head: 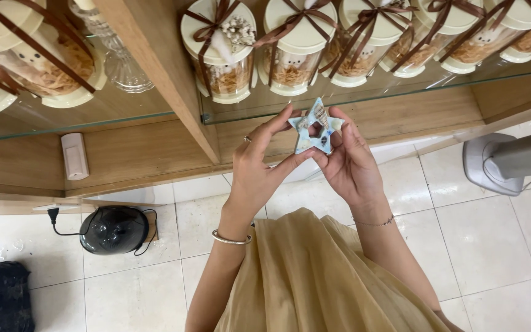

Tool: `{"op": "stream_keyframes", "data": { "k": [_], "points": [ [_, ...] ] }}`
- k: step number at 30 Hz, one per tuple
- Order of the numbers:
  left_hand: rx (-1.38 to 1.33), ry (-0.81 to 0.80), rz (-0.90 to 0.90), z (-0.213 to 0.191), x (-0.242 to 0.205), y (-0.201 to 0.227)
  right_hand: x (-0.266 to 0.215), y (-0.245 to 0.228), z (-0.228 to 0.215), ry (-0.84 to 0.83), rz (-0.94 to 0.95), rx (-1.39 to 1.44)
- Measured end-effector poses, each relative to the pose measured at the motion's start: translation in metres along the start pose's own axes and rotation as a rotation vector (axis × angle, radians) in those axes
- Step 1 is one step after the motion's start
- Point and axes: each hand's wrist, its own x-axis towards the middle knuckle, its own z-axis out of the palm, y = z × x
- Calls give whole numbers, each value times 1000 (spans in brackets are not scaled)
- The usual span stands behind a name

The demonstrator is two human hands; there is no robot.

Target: Organizing and preparing small decorative wax or resin items and packaging materials on a workshop table.

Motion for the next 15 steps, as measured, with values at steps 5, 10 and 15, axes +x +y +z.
{"op": "stream_keyframes", "data": {
  "k": [5, 10, 15],
  "points": [
    [-44, -27, -15, 9, 4, 8, -6, -10, -8, 24, -6, 18],
    [-53, -44, -3, 19, 6, 10, -11, -18, -9, 27, -30, -1],
    [-10, -53, -16, 25, 5, 13, -16, -23, -9, 17, -32, 9]
  ]
}}
